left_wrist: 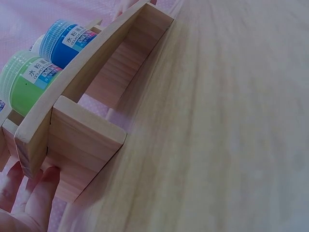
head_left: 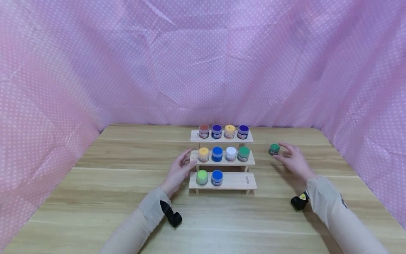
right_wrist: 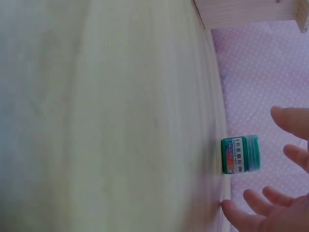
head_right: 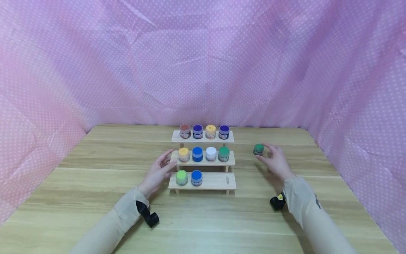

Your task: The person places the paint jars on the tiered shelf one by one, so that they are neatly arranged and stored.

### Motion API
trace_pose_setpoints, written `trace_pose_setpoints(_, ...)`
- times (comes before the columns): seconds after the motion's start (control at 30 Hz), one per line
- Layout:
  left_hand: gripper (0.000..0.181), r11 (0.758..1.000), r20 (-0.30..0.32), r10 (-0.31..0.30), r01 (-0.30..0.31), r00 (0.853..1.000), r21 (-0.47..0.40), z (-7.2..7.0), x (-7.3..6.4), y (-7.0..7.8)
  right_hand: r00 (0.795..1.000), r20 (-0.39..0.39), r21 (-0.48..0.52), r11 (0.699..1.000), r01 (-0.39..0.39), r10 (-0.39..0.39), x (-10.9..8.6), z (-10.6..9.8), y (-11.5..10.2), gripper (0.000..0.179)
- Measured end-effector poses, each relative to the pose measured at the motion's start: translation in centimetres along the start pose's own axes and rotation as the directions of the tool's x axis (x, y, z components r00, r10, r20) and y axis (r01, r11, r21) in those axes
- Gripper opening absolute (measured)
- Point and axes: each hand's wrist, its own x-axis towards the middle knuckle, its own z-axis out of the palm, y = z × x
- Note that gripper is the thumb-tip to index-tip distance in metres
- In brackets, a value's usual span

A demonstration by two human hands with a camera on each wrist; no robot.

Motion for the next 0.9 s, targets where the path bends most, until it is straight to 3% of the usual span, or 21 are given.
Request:
trace_pose_setpoints(0.6, 0.058, 1.000, 0.009, 0.010, -0.010, 1.000, -0.007, 0.0, -0.1, -0.2, 1.000, 0.019, -0.089, 0.996, -0.016, 0.017, 1.6, 0.3, 0.7, 0.070)
trace_pose_setpoints(0.9, 0.056, 1.000, 0.003, -0.003, 0.003, 1.000, -0.010, 0.0, -0.1, 0.0, 0.999, 0.005, -0.092, 0.995, 0.042, -0.042, 2.2, 0.6, 0.5, 0.062)
